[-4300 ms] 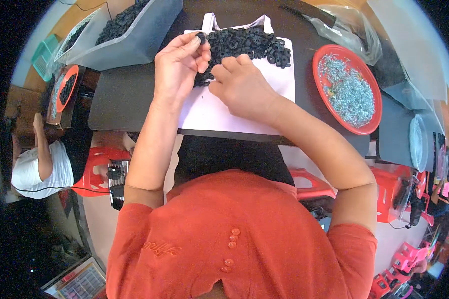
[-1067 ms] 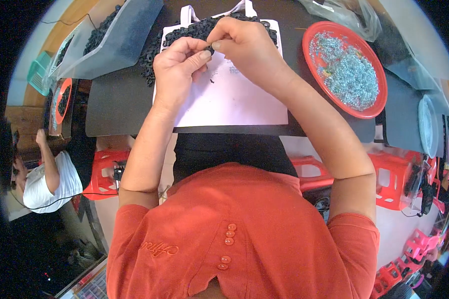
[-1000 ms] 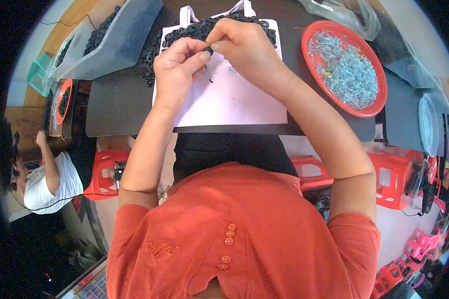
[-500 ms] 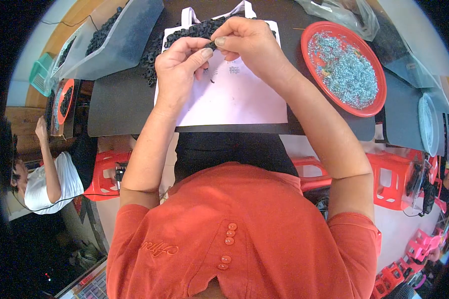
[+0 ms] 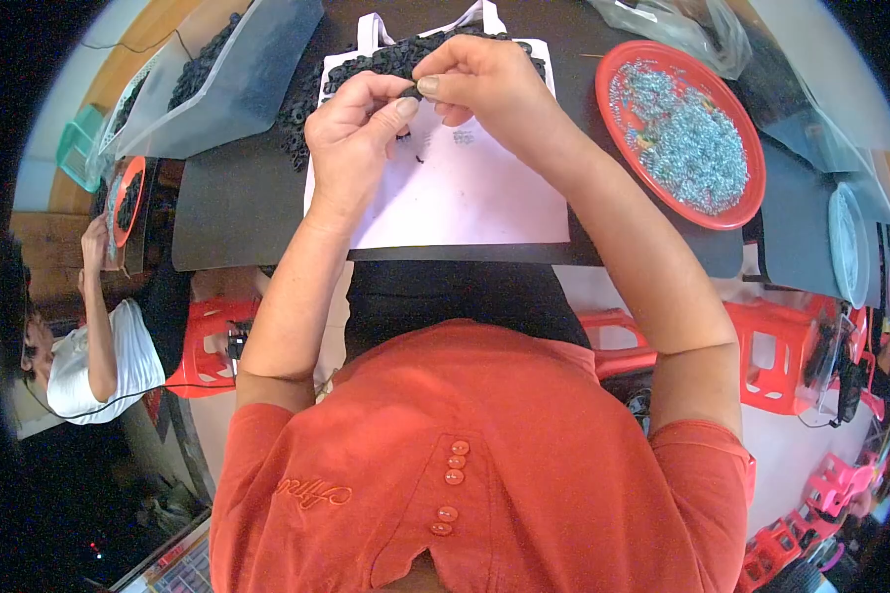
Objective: Placing small black components into a patterned template for manual assembly.
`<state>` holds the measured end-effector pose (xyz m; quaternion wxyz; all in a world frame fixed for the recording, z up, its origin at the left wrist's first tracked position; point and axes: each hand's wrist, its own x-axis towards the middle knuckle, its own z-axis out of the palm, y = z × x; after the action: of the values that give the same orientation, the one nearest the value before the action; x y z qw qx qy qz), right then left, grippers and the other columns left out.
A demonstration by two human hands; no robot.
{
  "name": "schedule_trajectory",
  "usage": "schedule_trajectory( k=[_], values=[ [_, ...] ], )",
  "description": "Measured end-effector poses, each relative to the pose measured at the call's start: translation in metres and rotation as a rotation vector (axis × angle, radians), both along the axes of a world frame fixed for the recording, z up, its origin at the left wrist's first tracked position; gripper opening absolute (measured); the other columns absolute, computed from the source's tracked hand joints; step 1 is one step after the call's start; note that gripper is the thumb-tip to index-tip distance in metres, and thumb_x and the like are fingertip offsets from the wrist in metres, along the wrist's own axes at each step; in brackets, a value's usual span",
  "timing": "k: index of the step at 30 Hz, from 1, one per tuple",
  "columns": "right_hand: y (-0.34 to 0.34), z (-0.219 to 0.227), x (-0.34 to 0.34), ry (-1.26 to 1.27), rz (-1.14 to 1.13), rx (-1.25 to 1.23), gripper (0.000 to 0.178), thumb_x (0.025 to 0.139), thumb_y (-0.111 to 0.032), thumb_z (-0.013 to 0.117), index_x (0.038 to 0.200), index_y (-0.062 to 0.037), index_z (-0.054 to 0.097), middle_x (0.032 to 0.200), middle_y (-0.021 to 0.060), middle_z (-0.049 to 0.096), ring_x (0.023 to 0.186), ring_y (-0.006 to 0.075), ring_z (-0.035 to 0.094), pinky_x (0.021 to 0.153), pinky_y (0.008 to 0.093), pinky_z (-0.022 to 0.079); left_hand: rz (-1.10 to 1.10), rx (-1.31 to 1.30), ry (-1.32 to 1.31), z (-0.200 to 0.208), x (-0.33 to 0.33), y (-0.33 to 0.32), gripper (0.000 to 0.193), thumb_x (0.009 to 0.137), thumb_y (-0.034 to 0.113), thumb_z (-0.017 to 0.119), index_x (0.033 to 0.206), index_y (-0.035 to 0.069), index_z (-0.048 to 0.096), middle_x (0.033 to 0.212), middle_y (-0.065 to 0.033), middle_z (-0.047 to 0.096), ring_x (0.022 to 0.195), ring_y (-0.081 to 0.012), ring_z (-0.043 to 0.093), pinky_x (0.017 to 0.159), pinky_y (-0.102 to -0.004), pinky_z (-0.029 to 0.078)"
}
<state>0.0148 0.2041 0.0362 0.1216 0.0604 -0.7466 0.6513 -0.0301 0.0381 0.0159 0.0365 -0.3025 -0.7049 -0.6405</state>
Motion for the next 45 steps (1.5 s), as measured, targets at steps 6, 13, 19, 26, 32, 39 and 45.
schedule_trajectory(
  k=[6, 13, 19, 26, 32, 39, 45],
  values=[
    [0.003, -0.003, -0.001, 0.023, 0.022, -0.024, 0.015, 0.084, -0.014, 0.065, 0.086, 0.0005, 0.066, 0.068, 0.0013, 0.06, 0.062, 0.007, 0.055, 0.057, 0.0224, 0.047, -0.008, -0.007, -0.047, -0.001, 0.001, 0.002, 0.009, 0.084, 0.005, 0.069, 0.092, 0.002, 0.067, 0.073, 0.0016, 0.063, 0.061, -0.0028, 0.053, 0.048, -0.0167, 0.038],
    [0.0, 0.0, 0.001, 0.053, -0.076, 0.248, 0.015, 0.083, -0.015, 0.063, 0.08, -0.0006, 0.065, 0.063, 0.0012, 0.058, 0.06, 0.0073, 0.054, 0.055, 0.026, 0.044, 0.014, -0.029, -0.029, -0.005, -0.001, 0.002, 0.007, 0.079, 0.0, 0.068, 0.085, 0.0, 0.065, 0.075, -0.0022, 0.063, 0.066, -0.0073, 0.055, 0.06, -0.0219, 0.046],
    [-0.006, -0.006, -0.001, 0.134, -0.133, 0.337, 0.015, 0.083, -0.014, 0.062, 0.082, 0.0001, 0.065, 0.062, 0.0026, 0.057, 0.057, 0.0076, 0.054, 0.053, 0.0263, 0.046, 0.026, -0.047, 0.071, -0.007, -0.003, 0.001, 0.007, 0.079, -0.001, 0.068, 0.085, 0.0, 0.065, 0.075, -0.0022, 0.063, 0.065, -0.0073, 0.055, 0.06, -0.0221, 0.045],
    [-0.003, -0.001, 0.001, -0.097, -0.038, 0.167, 0.017, 0.091, -0.014, 0.058, 0.095, -0.0006, 0.067, 0.074, 0.0003, 0.061, 0.067, 0.0053, 0.055, 0.059, 0.0207, 0.047, -0.017, 0.063, -0.164, 0.0, 0.001, 0.002, 0.006, 0.081, -0.001, 0.067, 0.086, 0.0, 0.066, 0.075, -0.0011, 0.064, 0.066, -0.0062, 0.056, 0.06, -0.0209, 0.046],
    [-0.004, -0.006, 0.002, -0.01, -0.104, 0.329, 0.017, 0.091, -0.015, 0.058, 0.095, 0.0002, 0.066, 0.074, 0.0005, 0.062, 0.068, 0.006, 0.055, 0.061, 0.0215, 0.046, -0.034, 0.045, -0.255, 0.003, 0.002, 0.003, 0.008, 0.082, 0.001, 0.07, 0.089, 0.0, 0.067, 0.075, -0.0018, 0.065, 0.062, -0.0066, 0.057, 0.052, -0.019, 0.043],
    [-0.003, -0.013, -0.003, 0.287, -0.202, 0.656, 0.015, 0.091, -0.013, 0.058, 0.093, -0.0012, 0.066, 0.074, 0.0001, 0.062, 0.068, 0.0071, 0.056, 0.06, 0.024, 0.046, -0.073, -0.027, -0.342, 0.005, 0.001, 0.004, 0.007, 0.084, 0.003, 0.068, 0.09, 0.0, 0.067, 0.074, -0.0014, 0.065, 0.061, -0.006, 0.056, 0.052, -0.0186, 0.042],
    [-0.009, -0.005, 0.0, 0.013, -0.121, 0.348, 0.014, 0.09, -0.011, 0.057, 0.092, -0.0007, 0.066, 0.069, -0.0003, 0.058, 0.063, 0.0057, 0.051, 0.056, 0.0221, 0.043, 0.048, -0.125, 0.017, -0.008, -0.003, 0.001, 0.007, 0.083, 0.002, 0.068, 0.09, 0.0, 0.067, 0.074, -0.0007, 0.064, 0.063, -0.0058, 0.055, 0.057, -0.0202, 0.046]
  ],
)
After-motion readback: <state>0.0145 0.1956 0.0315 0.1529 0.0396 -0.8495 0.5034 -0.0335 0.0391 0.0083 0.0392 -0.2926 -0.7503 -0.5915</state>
